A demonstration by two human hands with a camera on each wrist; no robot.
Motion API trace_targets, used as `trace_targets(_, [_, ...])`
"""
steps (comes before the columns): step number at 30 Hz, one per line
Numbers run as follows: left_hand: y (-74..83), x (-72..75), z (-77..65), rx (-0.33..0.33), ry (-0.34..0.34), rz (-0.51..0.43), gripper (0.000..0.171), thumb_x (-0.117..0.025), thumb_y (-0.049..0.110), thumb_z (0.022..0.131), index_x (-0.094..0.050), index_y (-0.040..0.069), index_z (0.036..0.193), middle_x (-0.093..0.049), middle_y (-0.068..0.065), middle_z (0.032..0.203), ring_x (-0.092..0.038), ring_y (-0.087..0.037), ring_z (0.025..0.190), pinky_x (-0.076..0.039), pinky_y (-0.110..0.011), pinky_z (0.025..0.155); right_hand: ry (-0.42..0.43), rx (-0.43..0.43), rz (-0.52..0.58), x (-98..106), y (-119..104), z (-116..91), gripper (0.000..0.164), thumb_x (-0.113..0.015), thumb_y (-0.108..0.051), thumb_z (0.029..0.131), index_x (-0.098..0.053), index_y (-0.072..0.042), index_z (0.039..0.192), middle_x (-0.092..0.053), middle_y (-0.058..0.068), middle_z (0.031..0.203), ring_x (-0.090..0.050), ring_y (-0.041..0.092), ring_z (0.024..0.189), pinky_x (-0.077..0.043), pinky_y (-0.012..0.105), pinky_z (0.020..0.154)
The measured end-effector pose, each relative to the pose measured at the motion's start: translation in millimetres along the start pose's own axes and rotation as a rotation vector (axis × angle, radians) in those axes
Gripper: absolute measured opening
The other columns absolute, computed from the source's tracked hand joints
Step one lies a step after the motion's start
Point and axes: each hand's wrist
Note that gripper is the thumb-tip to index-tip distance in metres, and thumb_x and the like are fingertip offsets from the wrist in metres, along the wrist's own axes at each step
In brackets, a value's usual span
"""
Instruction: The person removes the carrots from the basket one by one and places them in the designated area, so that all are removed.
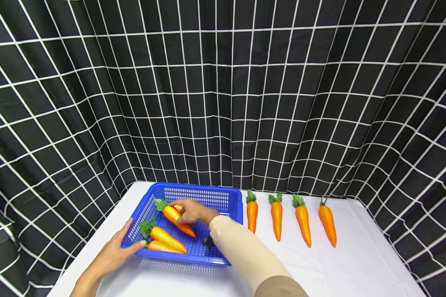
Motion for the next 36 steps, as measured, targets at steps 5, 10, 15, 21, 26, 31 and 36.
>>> trace_targets(5, [0.3,0.0,0.8,-0.007,-0.001,0.004,0.1,-0.068,0.058,0.082,-0.019,0.008,0.155,-0.036,-0.033,0.142,-0.041,-0.047,0.125,-0.032,-0.062,0.1,0.032,0.023,0.07,6,-4,-7,0.063,-0.076,0.002,0.076,-0.059,-0.019,0.133,-0.063,0.01,0.092,-0.063,0.02,0.074,-0.056,0.03,0.061])
trace_targets(10, [-0.7,0.4,1.3,-0.01,-0.004,0.015,0.101,-0.066,0.06,0.082,-0.018,0.009,0.155,-0.036,-0.033,0.142,-0.041,-0.048,0.126,-0.031,-0.063,0.099,0.049,0.017,0.173,8,-6,-13,0.063,-0.075,0.003,0.076,-0.059,-0.02,0.132,-0.064,0.013,0.095,-0.065,0.022,0.072,-0.056,0.034,0.057])
trace_targets(15, [0.1,1.2,1.6,-0.009,-0.013,0.015,0.102,-0.066,0.061,0.082,-0.017,0.01,0.155,-0.035,-0.032,0.143,-0.039,-0.049,0.126,-0.031,-0.064,0.1,0.075,0.033,0.229,12,-11,-22,0.063,-0.074,0.004,0.078,-0.057,-0.018,0.134,-0.064,0.013,0.091,-0.065,0.023,0.067,-0.056,0.037,0.054])
trace_targets(21, [1.6,2.1,0.9,0.004,-0.023,0.009,0.1,-0.066,0.059,0.083,-0.016,0.011,0.156,-0.033,-0.032,0.144,-0.038,-0.05,0.127,-0.03,-0.064,0.1,0.133,0.057,0.255,23,-23,-34,0.062,-0.073,-0.002,0.081,-0.055,-0.023,0.137,-0.063,0.012,0.096,-0.065,0.024,0.068,-0.057,0.042,0.059])
trace_targets(26, [2.0,1.8,-0.7,0.012,-0.037,0.01,0.101,-0.065,0.06,0.083,-0.015,0.01,0.155,-0.033,-0.033,0.143,-0.038,-0.051,0.127,-0.03,-0.064,0.1,0.186,0.084,0.325,29,-31,-46,0.063,-0.072,-0.007,0.081,-0.053,-0.026,0.138,-0.062,0.012,0.102,-0.067,0.026,0.077,-0.057,0.04,0.061])
trace_targets(31, [2.9,2.2,-1.6,0.015,-0.044,0.011,0.101,-0.065,0.059,0.084,-0.015,0.009,0.155,-0.034,-0.035,0.142,-0.04,-0.051,0.124,-0.032,-0.065,0.098,0.238,0.126,0.411,34,-41,-59,0.064,-0.071,-0.005,0.08,-0.053,-0.024,0.138,-0.062,0.015,0.103,-0.067,0.028,0.08,-0.057,0.042,0.06])
trace_targets(36, [4.1,3.0,-0.7,0.014,-0.048,0.011,0.101,-0.065,0.059,0.084,-0.014,0.009,0.155,-0.034,-0.035,0.142,-0.04,-0.052,0.124,-0.032,-0.066,0.097,0.261,0.169,0.43,40,-52,-73,0.067,-0.071,-0.003,0.082,-0.048,-0.021,0.142,-0.062,0.016,0.105,-0.067,0.029,0.081,-0.057,0.041,0.062])
Point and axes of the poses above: each hand's wrist, its own z-axis towards the middle knuckle, its own x-axis out of the back of the hand, y = z × x
